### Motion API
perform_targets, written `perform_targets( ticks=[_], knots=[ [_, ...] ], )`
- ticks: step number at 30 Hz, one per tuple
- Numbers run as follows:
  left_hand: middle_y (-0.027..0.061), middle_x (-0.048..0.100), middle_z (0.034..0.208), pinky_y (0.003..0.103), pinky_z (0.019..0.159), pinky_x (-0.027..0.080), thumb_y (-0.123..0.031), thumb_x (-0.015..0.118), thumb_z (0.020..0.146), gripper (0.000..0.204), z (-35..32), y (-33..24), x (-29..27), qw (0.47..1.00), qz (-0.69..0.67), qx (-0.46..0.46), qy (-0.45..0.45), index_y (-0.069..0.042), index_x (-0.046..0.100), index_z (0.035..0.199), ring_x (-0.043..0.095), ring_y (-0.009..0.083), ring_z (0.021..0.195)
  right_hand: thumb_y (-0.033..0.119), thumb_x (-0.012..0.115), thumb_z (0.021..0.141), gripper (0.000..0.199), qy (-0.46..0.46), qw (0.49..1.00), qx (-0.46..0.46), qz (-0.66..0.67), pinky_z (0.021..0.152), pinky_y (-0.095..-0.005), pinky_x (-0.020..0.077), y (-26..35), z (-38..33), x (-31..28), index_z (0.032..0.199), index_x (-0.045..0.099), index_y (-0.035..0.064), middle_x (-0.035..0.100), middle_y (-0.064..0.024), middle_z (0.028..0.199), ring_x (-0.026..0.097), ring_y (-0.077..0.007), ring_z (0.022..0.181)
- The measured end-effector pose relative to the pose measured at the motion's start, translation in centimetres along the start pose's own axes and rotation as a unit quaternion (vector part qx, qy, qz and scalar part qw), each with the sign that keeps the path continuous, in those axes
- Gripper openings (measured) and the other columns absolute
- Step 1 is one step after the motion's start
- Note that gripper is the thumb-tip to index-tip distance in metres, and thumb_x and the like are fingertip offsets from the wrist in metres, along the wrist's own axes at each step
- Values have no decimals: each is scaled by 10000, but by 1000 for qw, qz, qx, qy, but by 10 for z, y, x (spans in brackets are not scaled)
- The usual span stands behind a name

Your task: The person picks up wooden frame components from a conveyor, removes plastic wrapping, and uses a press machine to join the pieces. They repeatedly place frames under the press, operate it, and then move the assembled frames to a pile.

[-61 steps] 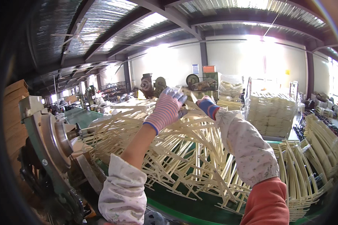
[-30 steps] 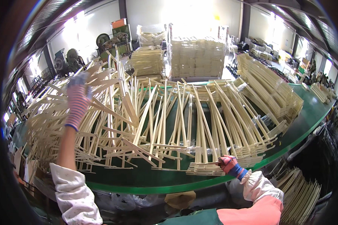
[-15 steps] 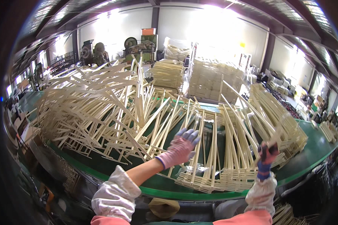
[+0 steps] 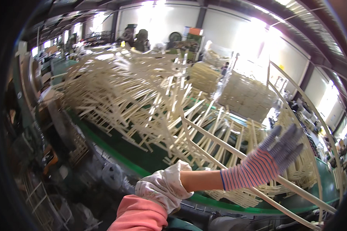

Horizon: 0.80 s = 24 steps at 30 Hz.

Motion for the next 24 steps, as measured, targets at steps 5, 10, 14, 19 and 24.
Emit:
perform_targets(
  ticks=[5,10,14,19,24],
  knots=[
    [238,388,1384,494,1073,290,-204,502,819,444,-17,13,-71,996,75,-43,8,-61,466,1238,394,354,1288,112,722,722,278,139,990,-2,-27,467,-238,384,21,17,113,916,537,38,482,-18,652,435,-103,523],
    [144,573,1004,464,922,425,-231,508,810,426,-87,32,-131,990,104,-79,60,-54,494,1197,544,305,1025,113,744,702,304,158,984,-3,-86,499,-245,411,21,25,116,928,558,34,509,-10,676,460,-106,549],
    [12,533,739,405,763,459,-228,497,806,364,-175,62,-176,972,141,-121,142,-73,519,1135,560,225,767,115,762,685,326,119,982,-9,-143,525,-250,433,45,50,74,938,575,31,530,-4,696,481,-109,569],
    [26,565,788,381,745,424,-236,637,746,408,-303,125,-229,887,61,-343,303,-84,516,1104,565,234,789,117,783,664,354,156,974,-131,-96,557,-257,461,182,66,95,951,596,28,557,4,720,507,-112,595],
    [71,617,1000,364,933,410,-262,716,787,483,-409,110,-324,856,-138,-497,39,-59,491,1164,590,253,966,101,805,646,269,530,831,-130,109,515,-218,424,319,-66,337,830,630,14,593,16,713,521,-48,632]
  ],
)
Point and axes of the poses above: each hand's wrist, its own z-axis towards the middle knuckle, its own x-axis out of the palm, y = z × x, the point moved 9 cm from there along z, towards the middle knuckle
